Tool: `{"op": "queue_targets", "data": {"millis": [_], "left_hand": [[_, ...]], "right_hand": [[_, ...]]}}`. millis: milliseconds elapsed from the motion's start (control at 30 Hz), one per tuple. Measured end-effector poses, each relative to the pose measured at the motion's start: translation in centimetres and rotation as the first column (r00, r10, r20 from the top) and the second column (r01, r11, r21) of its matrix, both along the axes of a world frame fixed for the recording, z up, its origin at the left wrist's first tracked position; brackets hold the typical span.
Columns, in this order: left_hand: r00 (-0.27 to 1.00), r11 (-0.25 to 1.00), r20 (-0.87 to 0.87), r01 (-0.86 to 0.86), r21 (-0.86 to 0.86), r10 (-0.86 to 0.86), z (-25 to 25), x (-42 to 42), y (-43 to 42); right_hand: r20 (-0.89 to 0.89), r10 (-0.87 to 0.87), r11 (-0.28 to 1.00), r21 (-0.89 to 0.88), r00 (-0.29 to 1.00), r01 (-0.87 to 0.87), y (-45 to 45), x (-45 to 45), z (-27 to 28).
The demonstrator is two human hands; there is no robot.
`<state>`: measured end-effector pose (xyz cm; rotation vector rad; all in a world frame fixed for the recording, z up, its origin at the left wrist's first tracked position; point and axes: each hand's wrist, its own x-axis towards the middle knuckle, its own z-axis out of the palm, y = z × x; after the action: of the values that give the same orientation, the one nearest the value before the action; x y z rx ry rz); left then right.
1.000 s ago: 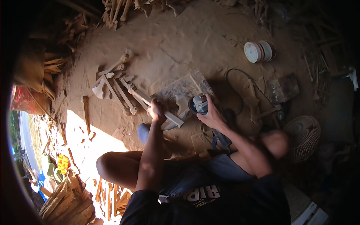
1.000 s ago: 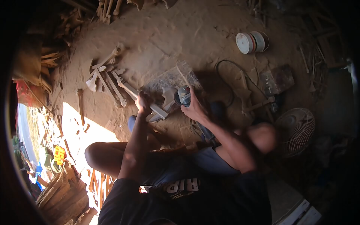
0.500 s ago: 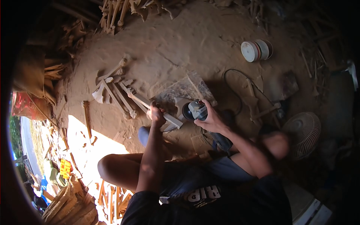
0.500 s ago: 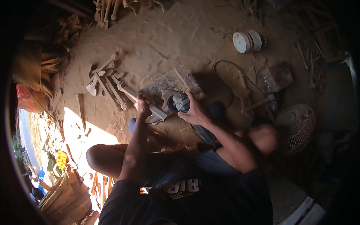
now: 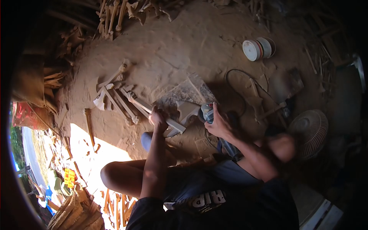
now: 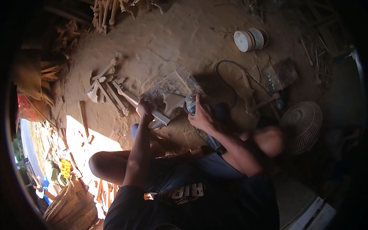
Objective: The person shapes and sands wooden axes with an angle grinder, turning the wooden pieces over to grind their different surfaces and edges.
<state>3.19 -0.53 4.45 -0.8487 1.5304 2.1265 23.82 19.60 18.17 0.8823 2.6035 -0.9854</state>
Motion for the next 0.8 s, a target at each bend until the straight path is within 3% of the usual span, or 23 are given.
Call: {"op": "queue_targets", "data": {"millis": [67,200,300,367,400,467,533,567,633,667,767,800], "left_hand": [[1.0,0.999,0.001,0.006,0.035,-0.006,-0.8,-0.3,-0.3],[0.999,0.999,-0.023,0.048,0.019,-0.048,-0.1,-0.2,-0.1],[0.989,0.994,-0.122,0.094,0.063,-0.086,0.6,0.1,-0.3],[0.979,0.992,-0.185,0.097,0.075,-0.082,1.5,0.5,0.2],[0.968,0.993,-0.221,0.119,-0.024,-0.121,2.8,0.7,0.8],[0.899,0.946,-0.295,0.311,-0.092,-0.324,3.6,-0.2,0.1],[0.807,0.877,-0.346,0.456,-0.149,-0.478,3.7,-1.3,-0.7],[0.801,0.877,-0.371,0.47,-0.098,-0.47,4.7,-1.6,-0.4],[0.791,0.871,-0.418,0.492,0.0,-0.447,7.9,-1.6,0.1],[0.758,0.87,-0.45,0.482,-0.099,-0.471,9.8,-1.7,0.0],[0.839,0.819,-0.402,0.497,0.287,-0.368,9.8,-5.0,-2.7],[0.871,0.825,-0.405,0.432,0.364,-0.278,12.2,-4.8,-2.8]], "right_hand": [[-0.071,-0.066,0.996,-0.065,0.995,0.061,1.0,0.9,-1.7],[-0.193,-0.205,0.969,-0.181,0.959,0.171,2.9,1.3,1.3],[-0.344,-0.195,0.978,-0.143,0.918,0.154,5.6,1.3,2.2],[-0.481,-0.246,0.968,-0.169,0.841,0.186,6.7,0.8,4.6],[-0.531,-0.251,0.967,-0.169,0.809,0.189,7.5,0.6,6.2],[-0.692,-0.24,0.97,-0.145,0.681,0.194,8.7,0.1,9.4],[-0.686,-0.355,0.934,-0.238,0.636,0.265,8.4,0.3,16.5],[-0.669,-0.394,0.918,-0.256,0.631,0.301,8.4,0.5,19.0],[-0.846,-0.362,0.928,-0.285,0.391,0.241,9.1,0.6,20.8],[-0.851,-0.394,0.911,-0.31,0.347,0.273,9.4,0.8,21.5],[-0.803,-0.56,0.816,-0.491,0.205,0.307,11.1,1.2,21.8],[-0.73,-0.666,0.735,-0.607,0.152,0.302,10.5,0.9,21.9]]}}
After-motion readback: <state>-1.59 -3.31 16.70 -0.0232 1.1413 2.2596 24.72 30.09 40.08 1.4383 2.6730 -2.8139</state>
